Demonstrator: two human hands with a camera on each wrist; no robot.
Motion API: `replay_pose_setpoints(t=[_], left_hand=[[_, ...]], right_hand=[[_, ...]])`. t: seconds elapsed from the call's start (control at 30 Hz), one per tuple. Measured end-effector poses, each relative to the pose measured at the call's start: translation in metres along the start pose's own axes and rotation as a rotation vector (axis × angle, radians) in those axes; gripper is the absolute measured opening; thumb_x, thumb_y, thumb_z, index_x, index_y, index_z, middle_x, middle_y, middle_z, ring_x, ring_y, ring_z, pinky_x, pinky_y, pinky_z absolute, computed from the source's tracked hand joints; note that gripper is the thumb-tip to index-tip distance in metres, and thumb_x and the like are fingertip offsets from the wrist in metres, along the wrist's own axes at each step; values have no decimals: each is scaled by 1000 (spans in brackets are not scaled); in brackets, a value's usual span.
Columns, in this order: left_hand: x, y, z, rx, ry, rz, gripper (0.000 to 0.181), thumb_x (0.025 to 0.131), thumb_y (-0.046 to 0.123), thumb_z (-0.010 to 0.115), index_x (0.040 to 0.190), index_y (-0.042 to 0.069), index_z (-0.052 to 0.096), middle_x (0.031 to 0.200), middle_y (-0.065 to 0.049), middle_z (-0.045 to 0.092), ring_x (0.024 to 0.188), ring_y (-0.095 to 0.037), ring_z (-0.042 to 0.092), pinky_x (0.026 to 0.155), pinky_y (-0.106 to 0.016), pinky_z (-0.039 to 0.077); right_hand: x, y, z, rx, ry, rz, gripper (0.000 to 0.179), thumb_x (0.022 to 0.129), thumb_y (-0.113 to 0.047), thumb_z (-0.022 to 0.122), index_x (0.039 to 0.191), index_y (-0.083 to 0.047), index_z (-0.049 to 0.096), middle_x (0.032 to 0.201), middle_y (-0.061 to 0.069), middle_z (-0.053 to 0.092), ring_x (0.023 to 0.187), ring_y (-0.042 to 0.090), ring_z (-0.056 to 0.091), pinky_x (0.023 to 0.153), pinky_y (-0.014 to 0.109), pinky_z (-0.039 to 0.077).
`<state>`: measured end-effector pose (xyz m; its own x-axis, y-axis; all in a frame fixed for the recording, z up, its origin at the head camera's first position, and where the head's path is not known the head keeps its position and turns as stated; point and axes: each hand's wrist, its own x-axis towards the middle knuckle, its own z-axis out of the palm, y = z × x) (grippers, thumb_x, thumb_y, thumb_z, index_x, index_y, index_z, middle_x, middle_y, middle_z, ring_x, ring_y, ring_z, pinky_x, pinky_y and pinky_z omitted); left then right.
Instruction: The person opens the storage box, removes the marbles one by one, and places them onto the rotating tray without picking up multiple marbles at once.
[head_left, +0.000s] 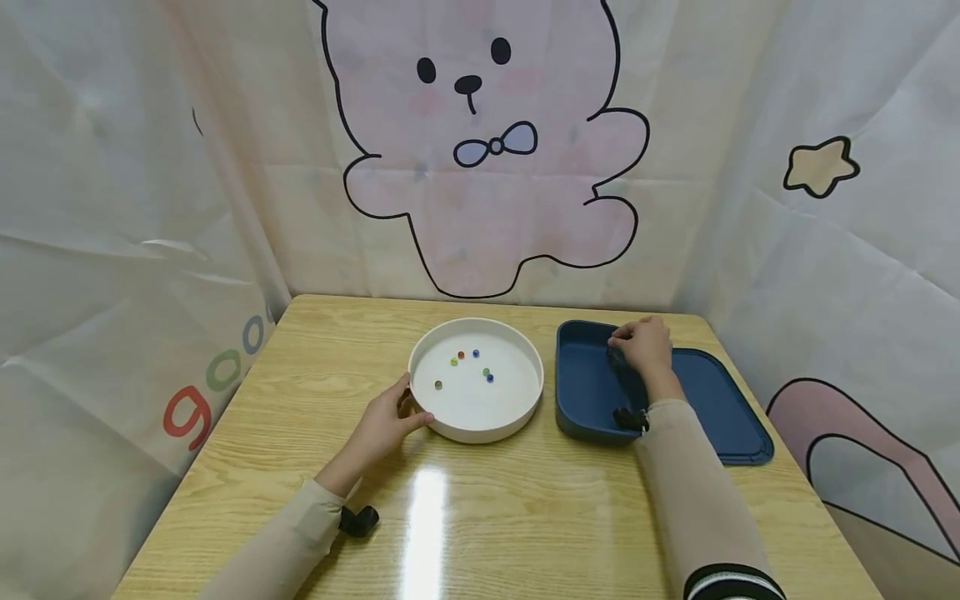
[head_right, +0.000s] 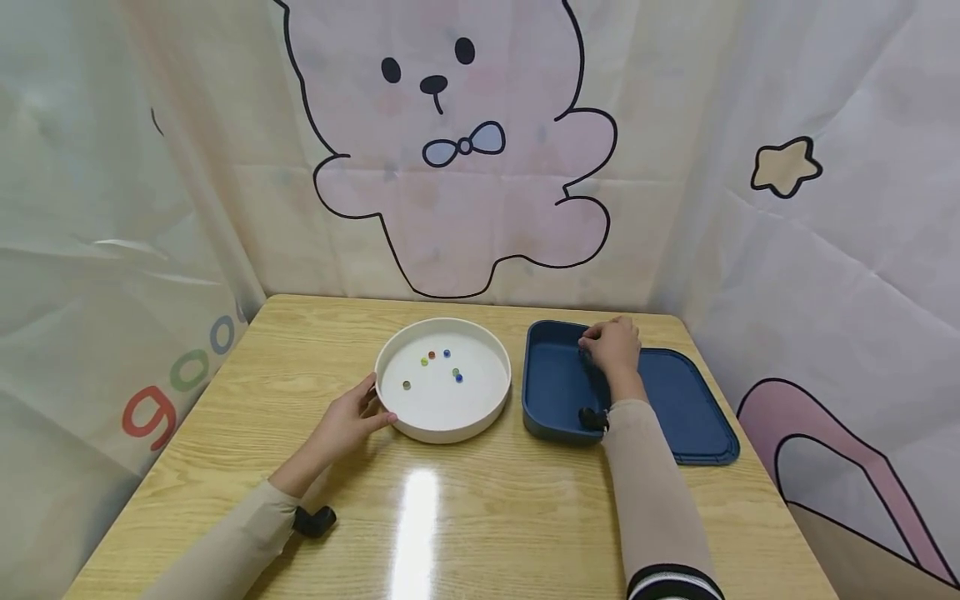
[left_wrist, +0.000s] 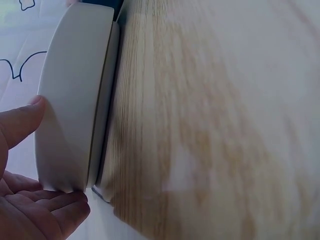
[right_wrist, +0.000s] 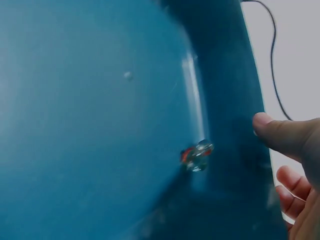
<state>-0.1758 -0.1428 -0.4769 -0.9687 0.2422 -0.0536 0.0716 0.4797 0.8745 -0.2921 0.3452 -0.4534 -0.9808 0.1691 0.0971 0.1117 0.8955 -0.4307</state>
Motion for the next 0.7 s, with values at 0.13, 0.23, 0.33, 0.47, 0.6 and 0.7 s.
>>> replay_pose_setpoints(t=[0.13,0.23,0.33,0.47,0.6,0.7], left_hand=[[1,1,1,6,1,-1,95,91,29,80,163,3,23,163,-20,35,148,-36,38,117,-49,40],[1,2,1,16,7,-1,95,91,30,80,163,3,24,162,-21,36,147,-38,40,116,-49,41],[0,2,1,31,4,1,95,91,30,80,162,2,24,162,-22,35,146,-39,41,116,-50,42],[-1,2,0,15,-7,-5,95,91,29,80,163,5,23,164,-19,34,147,-37,39,117,-49,41],[0,2,-1,-1,-2,-6,94,91,28,80,163,6,24,164,-18,34,148,-35,39,118,-48,40],[1,3,-2,8,-5,-7,94,91,28,80,163,6,24,164,-18,35,148,-36,39,117,-49,41]], right_hand=[[4,-4,-2,60,21,-5,26,97,-29,73,107,-6,77,141,31,43,133,54,35,107,68,34],[5,-9,-4,142,18,-13,27,98,-28,73,111,-5,76,143,31,41,135,53,33,108,68,33],[4,-14,-7,230,3,-24,28,98,-26,72,114,-3,75,141,31,41,131,51,37,107,65,37],[3,-16,-9,319,-22,-43,29,99,-23,71,117,-1,74,139,29,42,125,49,45,104,61,42],[4,-18,-10,361,-41,-83,30,99,-23,71,119,-1,74,140,26,46,126,47,47,107,61,42],[5,-23,-12,380,-45,-106,31,99,-24,71,120,-1,73,139,26,47,125,46,47,105,61,42]])
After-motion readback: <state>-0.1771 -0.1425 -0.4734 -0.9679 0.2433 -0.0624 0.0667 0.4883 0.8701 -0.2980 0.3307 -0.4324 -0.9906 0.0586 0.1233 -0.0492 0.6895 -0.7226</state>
